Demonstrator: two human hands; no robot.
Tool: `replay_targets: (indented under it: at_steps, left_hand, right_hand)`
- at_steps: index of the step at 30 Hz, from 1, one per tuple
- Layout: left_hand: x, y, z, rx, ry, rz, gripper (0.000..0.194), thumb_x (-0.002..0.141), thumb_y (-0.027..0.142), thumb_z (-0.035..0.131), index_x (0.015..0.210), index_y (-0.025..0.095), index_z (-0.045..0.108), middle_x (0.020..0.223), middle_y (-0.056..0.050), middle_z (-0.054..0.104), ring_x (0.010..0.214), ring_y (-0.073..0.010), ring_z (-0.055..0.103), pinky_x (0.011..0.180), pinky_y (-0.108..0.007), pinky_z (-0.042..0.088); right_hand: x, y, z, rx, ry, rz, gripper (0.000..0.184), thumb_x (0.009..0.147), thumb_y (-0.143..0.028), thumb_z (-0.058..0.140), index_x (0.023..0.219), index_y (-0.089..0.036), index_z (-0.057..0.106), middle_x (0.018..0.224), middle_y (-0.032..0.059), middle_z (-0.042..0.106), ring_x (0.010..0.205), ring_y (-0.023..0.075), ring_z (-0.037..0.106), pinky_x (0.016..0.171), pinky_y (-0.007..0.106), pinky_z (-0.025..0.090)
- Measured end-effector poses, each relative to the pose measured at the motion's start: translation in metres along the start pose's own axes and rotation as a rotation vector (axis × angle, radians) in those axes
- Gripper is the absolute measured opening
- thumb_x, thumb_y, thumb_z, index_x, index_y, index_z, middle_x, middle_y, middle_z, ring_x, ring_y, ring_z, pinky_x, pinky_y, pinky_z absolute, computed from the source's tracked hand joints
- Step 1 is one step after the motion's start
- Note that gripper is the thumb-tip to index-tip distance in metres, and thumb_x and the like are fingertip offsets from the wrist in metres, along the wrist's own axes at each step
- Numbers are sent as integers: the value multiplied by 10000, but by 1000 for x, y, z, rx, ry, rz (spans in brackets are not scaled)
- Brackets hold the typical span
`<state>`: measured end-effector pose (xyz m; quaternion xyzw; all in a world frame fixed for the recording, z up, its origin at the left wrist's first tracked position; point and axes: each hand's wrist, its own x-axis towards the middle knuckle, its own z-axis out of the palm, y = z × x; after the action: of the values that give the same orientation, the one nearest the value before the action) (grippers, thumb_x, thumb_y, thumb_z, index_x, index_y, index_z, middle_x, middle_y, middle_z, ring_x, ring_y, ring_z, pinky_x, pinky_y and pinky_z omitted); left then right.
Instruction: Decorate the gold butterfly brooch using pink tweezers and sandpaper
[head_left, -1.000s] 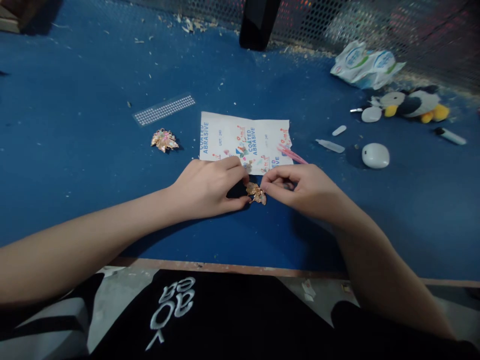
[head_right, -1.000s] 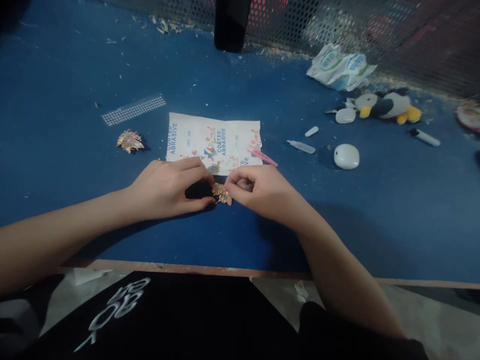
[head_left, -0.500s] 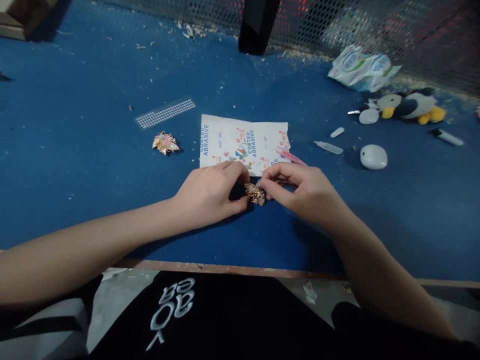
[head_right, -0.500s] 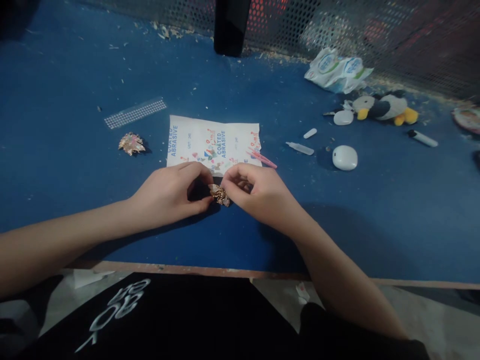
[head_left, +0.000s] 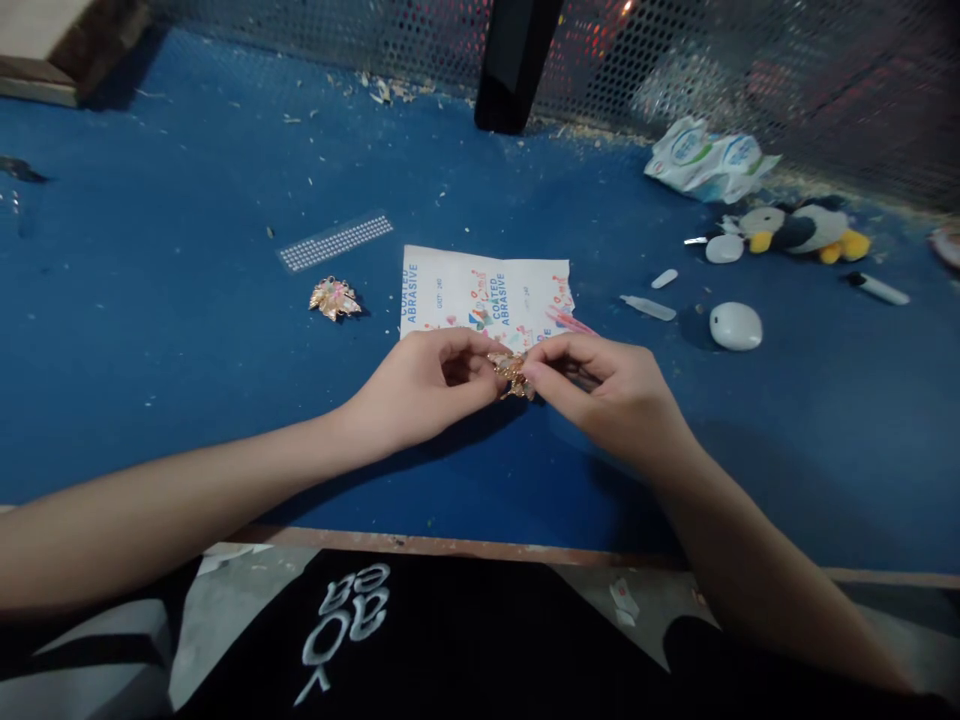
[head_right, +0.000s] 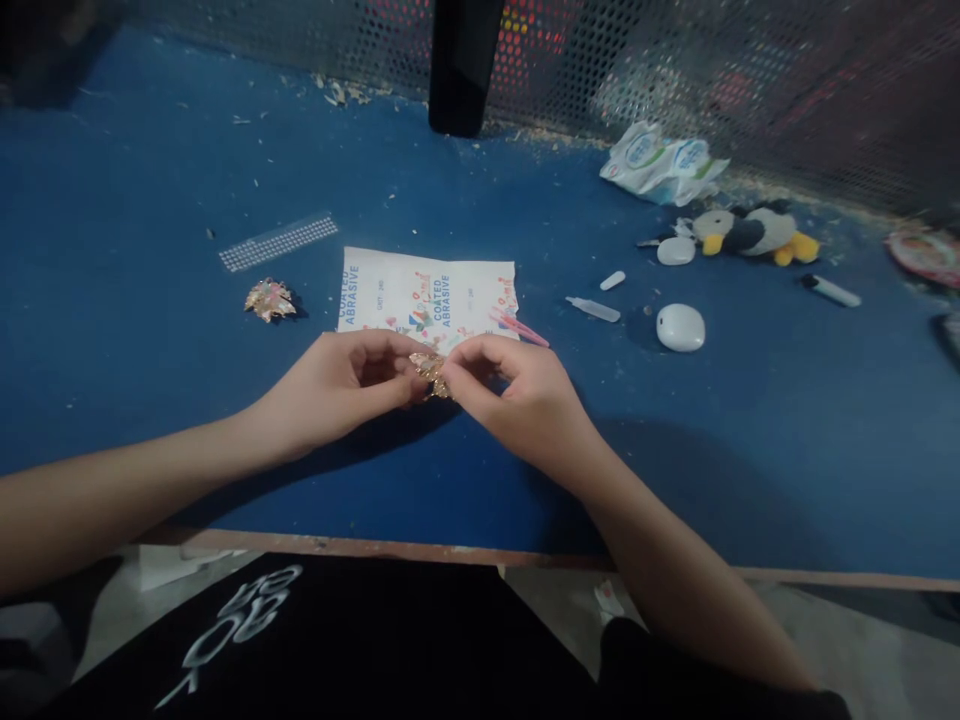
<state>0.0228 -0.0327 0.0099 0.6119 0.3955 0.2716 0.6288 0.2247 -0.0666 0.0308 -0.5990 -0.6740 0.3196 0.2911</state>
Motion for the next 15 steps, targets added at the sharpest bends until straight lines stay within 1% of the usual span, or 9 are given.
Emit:
replay_targets:
  at_steps: [7, 15]
  left_hand:
    - [-1, 2, 2, -104, -9, -54, 175, 800, 169, 703, 961, 129, 759, 762, -19, 741, 677, -106, 675, 676, -238, 559]
    - [1, -1, 1, -137, -16, -72, 192, 768, 158, 717, 948, 132, 777, 751, -19, 748, 675, -105, 676, 664, -229, 560]
  right_hand:
    - [-3, 1, 1, -94, 29, -42, 141, 896, -283, 653, 780, -227, 710, 776, 28, 736, 688, 162, 648, 647, 297, 527]
    - [-3, -1, 0, -147, 34, -72, 116, 869, -244, 666, 768, -238, 723, 772, 20, 757, 687, 172, 672, 640, 306, 519]
